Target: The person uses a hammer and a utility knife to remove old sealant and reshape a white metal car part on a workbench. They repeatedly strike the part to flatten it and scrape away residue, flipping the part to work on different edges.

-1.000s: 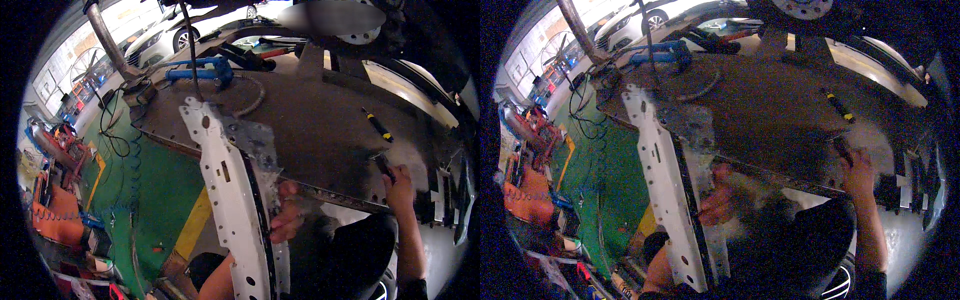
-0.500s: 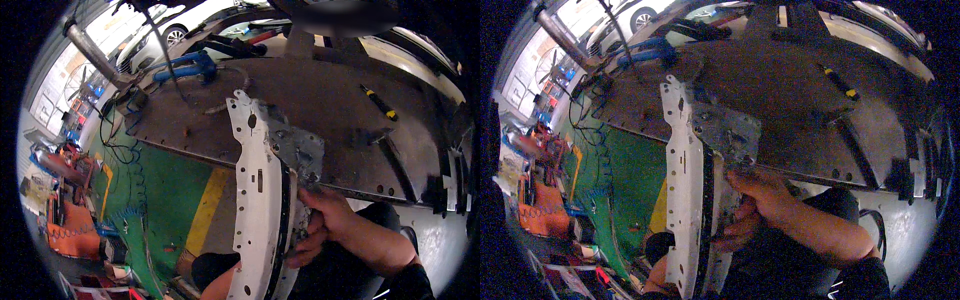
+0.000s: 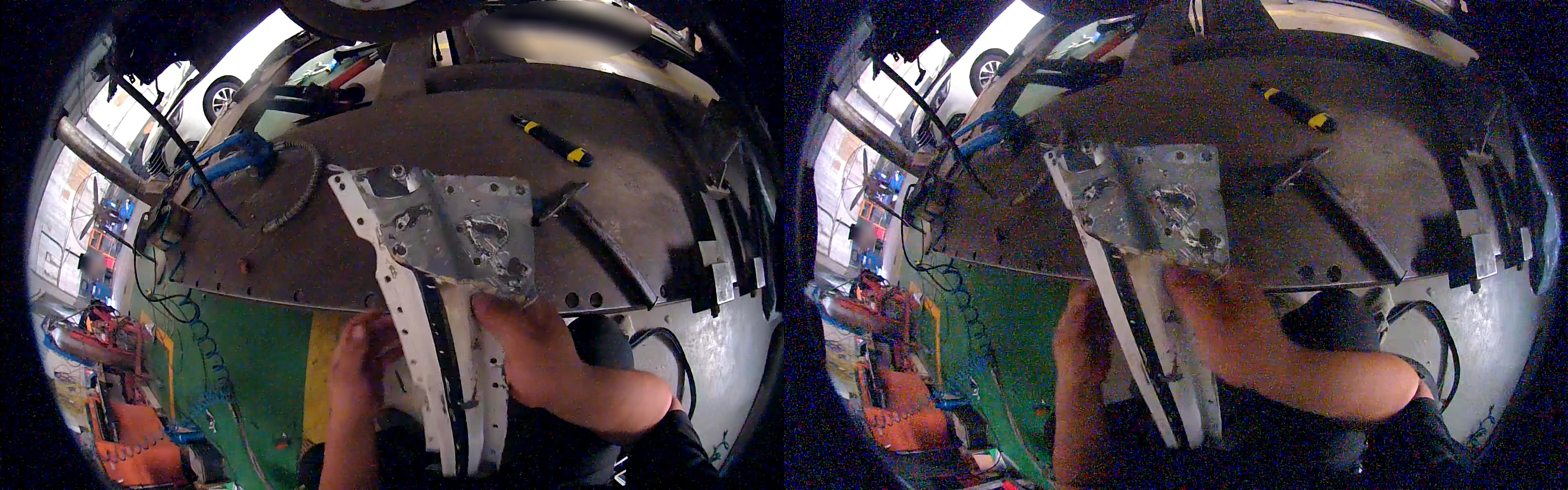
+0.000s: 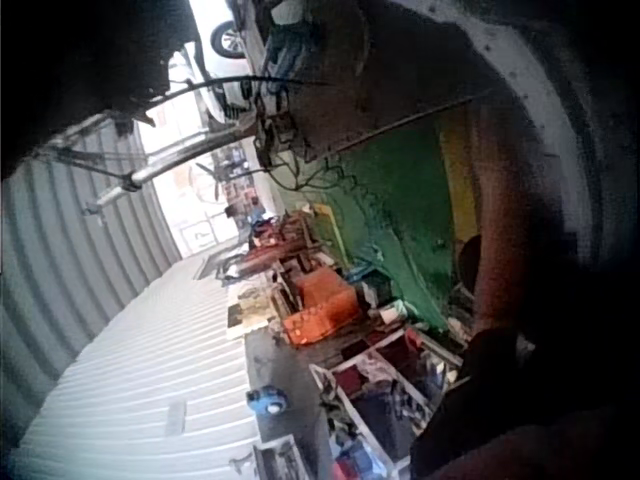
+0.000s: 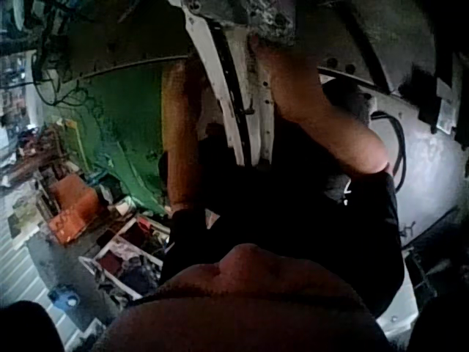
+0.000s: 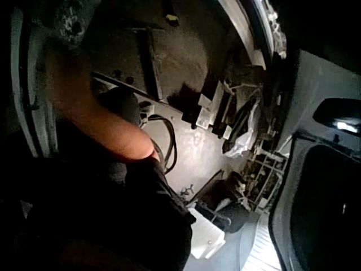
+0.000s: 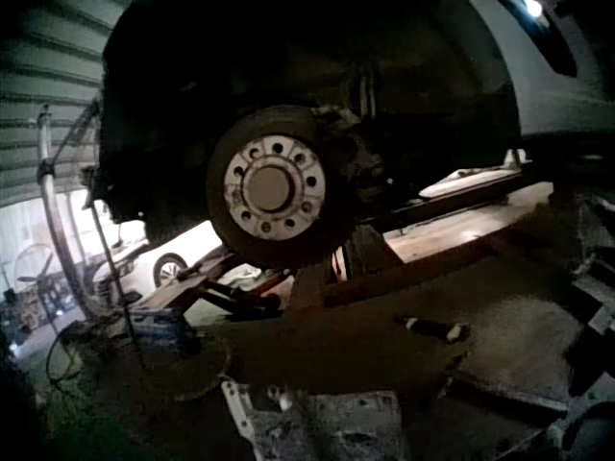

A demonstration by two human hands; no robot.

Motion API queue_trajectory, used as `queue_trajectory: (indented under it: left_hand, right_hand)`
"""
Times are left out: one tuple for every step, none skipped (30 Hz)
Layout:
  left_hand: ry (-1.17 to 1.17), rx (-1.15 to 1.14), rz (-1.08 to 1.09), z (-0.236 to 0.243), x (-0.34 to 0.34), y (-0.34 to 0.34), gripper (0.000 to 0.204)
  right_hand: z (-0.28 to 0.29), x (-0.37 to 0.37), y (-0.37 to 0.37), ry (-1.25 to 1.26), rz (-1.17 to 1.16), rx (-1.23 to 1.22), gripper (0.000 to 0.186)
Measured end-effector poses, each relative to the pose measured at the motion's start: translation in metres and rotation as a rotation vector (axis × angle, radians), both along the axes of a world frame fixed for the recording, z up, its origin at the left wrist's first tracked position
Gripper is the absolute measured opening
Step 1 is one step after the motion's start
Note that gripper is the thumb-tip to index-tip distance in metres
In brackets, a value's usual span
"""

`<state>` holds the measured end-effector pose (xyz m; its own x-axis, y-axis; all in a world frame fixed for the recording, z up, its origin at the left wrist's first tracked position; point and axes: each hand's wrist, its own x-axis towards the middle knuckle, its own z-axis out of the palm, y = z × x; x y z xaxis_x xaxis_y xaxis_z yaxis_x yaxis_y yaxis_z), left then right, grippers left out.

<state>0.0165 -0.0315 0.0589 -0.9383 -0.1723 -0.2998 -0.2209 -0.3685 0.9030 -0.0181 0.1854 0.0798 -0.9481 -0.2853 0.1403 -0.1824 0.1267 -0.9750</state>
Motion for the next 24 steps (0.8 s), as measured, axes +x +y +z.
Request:
queue_trajectory:
  left_hand:
    - [0.070, -0.081, 0.025, 0.008, 0.005, -0.004, 0.073]
    - [0.127, -0.159, 0.042, 0.019, 0.010, 0.000, 0.073]
    - [0.181, -0.237, 0.067, 0.031, 0.015, 0.008, 0.073]
    - [0.235, -0.316, 0.091, 0.037, 0.018, 0.015, 0.073]
    - [0.286, -0.329, 0.058, 0.038, 0.019, 0.023, 0.076]
    - [0.263, -0.298, 0.005, 0.035, 0.019, 0.027, 0.077]
    - [0.240, -0.266, -0.050, 0.031, 0.018, 0.029, 0.077]
    - [0.214, -0.231, -0.105, 0.026, 0.018, 0.030, 0.078]
    - [0.145, -0.149, -0.135, 0.023, 0.019, 0.030, 0.075]
    - [0.211, -0.222, -0.125, 0.025, 0.021, 0.035, 0.074]
    - [0.281, -0.292, -0.126, 0.030, 0.021, 0.045, 0.073]
    - [0.351, -0.362, -0.128, 0.032, 0.020, 0.051, 0.072]
    - [0.362, -0.231, -0.153, 0.028, 0.019, 0.050, 0.076]
    - [0.373, -0.199, -0.162, 0.027, 0.018, 0.051, 0.077]
    - [0.384, -0.166, -0.171, 0.027, 0.017, 0.052, 0.078]
    - [0.394, -0.133, -0.180, 0.026, 0.016, 0.053, 0.079]
    - [0.408, -0.146, -0.196, 0.027, 0.015, 0.054, 0.080]
    - [0.421, -0.158, -0.211, 0.027, 0.014, 0.055, 0.080]
    - [0.434, -0.171, -0.226, 0.027, 0.014, 0.055, 0.081]
    - [0.413, -0.187, -0.242, 0.026, 0.015, 0.054, 0.081]
    - [0.391, -0.204, -0.258, 0.025, 0.017, 0.052, 0.082]
    - [0.369, -0.220, -0.274, 0.023, 0.019, 0.051, 0.082]
    - [0.395, -0.279, -0.279, 0.019, 0.021, 0.049, 0.083]
    - [0.393, -0.291, -0.311, 0.018, 0.020, 0.049, 0.083]
  right_hand:
    - [-0.006, 0.004, 0.000, 0.036, -0.019, -0.056, 0.029]
    - [-0.007, 0.007, -0.003, 0.071, -0.034, -0.112, 0.029]
    - [0.011, 0.010, -0.009, -0.064, -0.022, -0.238, 0.029]
    - [0.017, 0.013, -0.012, -0.153, -0.004, -0.305, 0.030]
    - [0.026, 0.016, -0.014, -0.236, 0.006, -0.366, 0.030]
    - [0.029, 0.020, -0.014, -0.269, 0.023, -0.371, 0.030]
    - [0.031, 0.022, -0.014, -0.301, 0.037, -0.376, 0.030]
    - [0.030, 0.023, -0.014, -0.284, 0.017, -0.373, 0.030]
    - [0.029, 0.023, -0.014, -0.265, -0.005, -0.370, 0.029]
    - [0.028, 0.023, -0.012, -0.283, -0.015, -0.368, 0.029]
    - [0.026, 0.024, -0.011, -0.297, -0.032, -0.365, 0.028]
    - [0.024, 0.024, -0.007, -0.349, -0.037, -0.362, 0.028]
    - [0.023, 0.024, -0.006, -0.366, -0.048, -0.350, 0.028]
    - [0.023, 0.024, -0.004, -0.385, -0.057, -0.341, 0.028]
    - [0.025, 0.023, -0.004, -0.370, -0.069, -0.321, 0.028]
    - [0.020, 0.023, -0.004, -0.292, -0.098, -0.269, 0.029]
    - [0.016, 0.023, -0.004, -0.213, -0.135, -0.213, 0.030]
    - [0.000, 0.023, -0.005, -0.071, -0.186, -0.124, 0.032]
    - [-0.004, 0.022, -0.002, -0.067, -0.203, -0.072, 0.033]
    - [-0.005, 0.020, -0.002, -0.066, -0.212, -0.022, 0.035]
    - [0.000, 0.016, 0.002, -0.203, -0.188, -0.009, 0.037]
    - [0.004, 0.013, 0.002, -0.262, -0.189, -0.015, 0.038]
    - [0.008, 0.010, 0.001, -0.323, -0.188, -0.020, 0.039]
    - [0.012, 0.009, 0.002, -0.298, -0.225, -0.043, 0.040]
